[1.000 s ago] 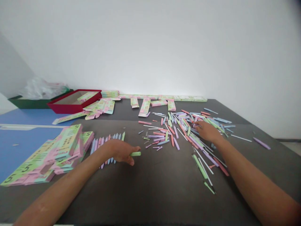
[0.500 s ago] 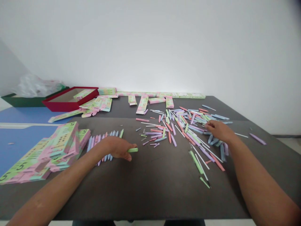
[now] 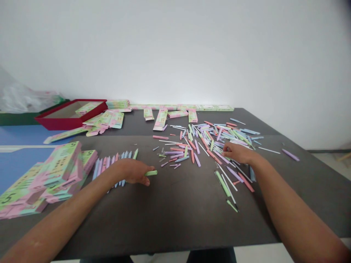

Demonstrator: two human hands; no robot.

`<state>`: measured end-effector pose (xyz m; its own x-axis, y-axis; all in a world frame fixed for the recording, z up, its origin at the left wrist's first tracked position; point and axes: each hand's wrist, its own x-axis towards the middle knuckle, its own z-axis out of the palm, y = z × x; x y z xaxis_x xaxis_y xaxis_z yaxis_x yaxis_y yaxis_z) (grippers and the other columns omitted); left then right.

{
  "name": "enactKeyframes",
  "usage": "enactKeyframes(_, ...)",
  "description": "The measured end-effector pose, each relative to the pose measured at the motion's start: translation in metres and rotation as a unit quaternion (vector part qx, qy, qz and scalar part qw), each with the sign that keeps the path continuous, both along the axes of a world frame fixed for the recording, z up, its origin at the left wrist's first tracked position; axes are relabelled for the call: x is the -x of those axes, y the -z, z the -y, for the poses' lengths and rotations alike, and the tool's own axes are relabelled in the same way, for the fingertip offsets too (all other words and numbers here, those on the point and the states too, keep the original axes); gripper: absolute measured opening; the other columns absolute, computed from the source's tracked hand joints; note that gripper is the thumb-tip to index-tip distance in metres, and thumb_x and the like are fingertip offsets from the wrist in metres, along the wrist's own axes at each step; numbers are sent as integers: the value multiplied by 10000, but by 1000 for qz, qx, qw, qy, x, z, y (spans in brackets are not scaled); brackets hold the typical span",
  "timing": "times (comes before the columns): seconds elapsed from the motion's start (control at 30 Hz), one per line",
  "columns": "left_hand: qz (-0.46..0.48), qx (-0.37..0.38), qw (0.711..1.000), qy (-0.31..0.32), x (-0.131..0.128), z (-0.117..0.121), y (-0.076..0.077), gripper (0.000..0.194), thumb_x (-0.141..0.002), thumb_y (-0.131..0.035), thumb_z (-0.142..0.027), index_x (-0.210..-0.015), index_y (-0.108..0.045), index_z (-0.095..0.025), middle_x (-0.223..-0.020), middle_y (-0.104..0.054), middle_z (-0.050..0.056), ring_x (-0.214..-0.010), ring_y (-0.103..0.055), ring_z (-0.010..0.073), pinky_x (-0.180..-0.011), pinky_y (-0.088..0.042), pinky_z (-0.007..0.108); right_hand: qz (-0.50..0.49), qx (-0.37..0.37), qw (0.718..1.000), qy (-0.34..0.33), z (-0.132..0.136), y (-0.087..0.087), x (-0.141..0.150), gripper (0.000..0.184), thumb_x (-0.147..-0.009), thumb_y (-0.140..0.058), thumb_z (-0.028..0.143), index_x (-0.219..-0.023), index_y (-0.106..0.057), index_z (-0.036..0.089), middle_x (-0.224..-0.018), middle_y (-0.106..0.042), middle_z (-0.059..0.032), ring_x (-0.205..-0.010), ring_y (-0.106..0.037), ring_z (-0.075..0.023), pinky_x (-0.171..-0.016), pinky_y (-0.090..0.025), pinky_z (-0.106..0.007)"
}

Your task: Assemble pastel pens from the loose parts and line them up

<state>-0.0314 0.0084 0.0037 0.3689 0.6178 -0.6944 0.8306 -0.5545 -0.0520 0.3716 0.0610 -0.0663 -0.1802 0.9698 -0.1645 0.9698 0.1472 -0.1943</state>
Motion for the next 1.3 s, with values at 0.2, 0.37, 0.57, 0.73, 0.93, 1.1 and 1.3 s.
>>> enactKeyframes(0.2, 5, -3, 1000, -5, 0, -1, 3, 650, -816, -543, -387, -1400, -375, -155, -1180, -614, 213, -1019, -601, 328, -788, -470, 379, -5, -20, 1000, 19, 0, -3, -7, 257, -793, -529, 434, -844, -586, 189, -779, -645, -49, -701, -568, -172, -567, -365, -245)
enactKeyframes(0.37, 3, -10, 1000, -5, -2, -1, 4, 640, -813, -543, -379, -1392, -390, -151, -1174, -620, 205, -1010, -605, 322, -787, -469, 375, -11, -6, 1000, 10, 1, 1, -3, 210, -789, -542, 392, -809, -579, 186, -762, -645, -46, -694, -573, -171, -578, -368, -248)
enactKeyframes(0.57, -14, -19, 1000, -5, -6, 2, 3, 638, -820, -537, -385, -1394, -386, -150, -1166, -624, 208, -1003, -603, 341, -763, -476, 397, -39, -204, 973, 104, -8, 7, 6, 369, -832, -471, 443, -1074, -554, 178, -972, -652, -115, -842, -603, -245, -700, -448, -340)
enactKeyframes(0.73, -22, -20, 1000, -4, -11, 2, 3, 620, -820, -543, -374, -1386, -403, -164, -1164, -626, 205, -1013, -597, 356, -770, -474, 420, -13, -229, 973, -39, -23, 16, 40, 476, -871, -422, 390, -1305, -436, 195, -1361, -462, -131, -1239, -416, -300, -977, -352, -461)
enactKeyframes(0.93, -34, -8, 999, -6, -10, 1, 4, 651, -820, -546, -387, -1408, -360, -176, -1165, -628, 200, -995, -606, 336, -757, -481, 407, 12, -135, 986, -101, -22, 19, 40, 422, -880, -405, 335, -1272, -480, 197, -1358, -481, -102, -1229, -447, -277, -975, -370, -433)
enactKeyframes(1.1, -26, -4, 1000, 4, -7, 0, 5, 650, -818, -542, -391, -1401, -370, -160, -1136, -641, 203, -962, -619, 324, -723, -488, 383, -29, -115, 988, -101, -16, 12, 26, 308, -854, -440, 270, -1127, -567, 202, -1218, -593, -85, -1074, -560, -239, -907, -421, -355)
enactKeyframes(1.3, -10, -9, 1000, 5, -7, 0, 4, 637, -813, -543, -367, -1390, -387, -148, -1019, -689, 179, -850, -646, 278, -674, -485, 336, -39, -166, 985, -26, -16, 4, 33, 323, -870, -422, 310, -1131, -551, 172, -1172, -605, -117, -1020, -574, -257, -870, -434, -373)
